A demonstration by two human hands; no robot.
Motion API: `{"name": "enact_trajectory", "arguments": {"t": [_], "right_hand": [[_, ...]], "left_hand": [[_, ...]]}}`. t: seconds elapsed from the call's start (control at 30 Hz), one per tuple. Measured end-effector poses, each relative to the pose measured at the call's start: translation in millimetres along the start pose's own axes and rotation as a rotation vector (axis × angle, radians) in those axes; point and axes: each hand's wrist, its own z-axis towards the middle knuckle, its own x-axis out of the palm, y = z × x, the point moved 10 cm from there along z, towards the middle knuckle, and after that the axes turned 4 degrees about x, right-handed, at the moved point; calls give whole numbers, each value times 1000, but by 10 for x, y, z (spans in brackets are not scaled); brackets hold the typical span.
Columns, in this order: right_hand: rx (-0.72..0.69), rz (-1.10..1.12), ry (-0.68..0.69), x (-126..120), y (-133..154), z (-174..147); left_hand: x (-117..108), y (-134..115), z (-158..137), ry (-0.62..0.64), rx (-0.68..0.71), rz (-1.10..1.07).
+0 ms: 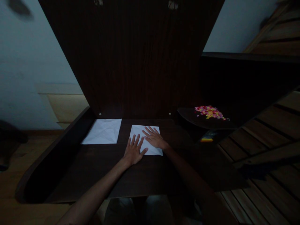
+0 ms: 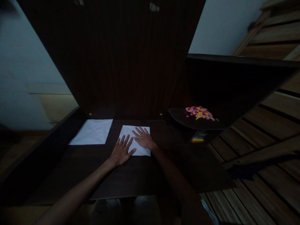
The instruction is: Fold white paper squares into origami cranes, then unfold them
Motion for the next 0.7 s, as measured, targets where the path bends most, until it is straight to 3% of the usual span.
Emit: {"name": "enact_trajectory", "arguments": {"t": [0.23,0.7], "right_hand": [[10,8,13,16,-19,11],[-2,-34,-37,-9,3,-21]], "left_hand": [[-19,-12,-23,53,13,-9],[-26,-13,-12,23,-4,-58]]}}
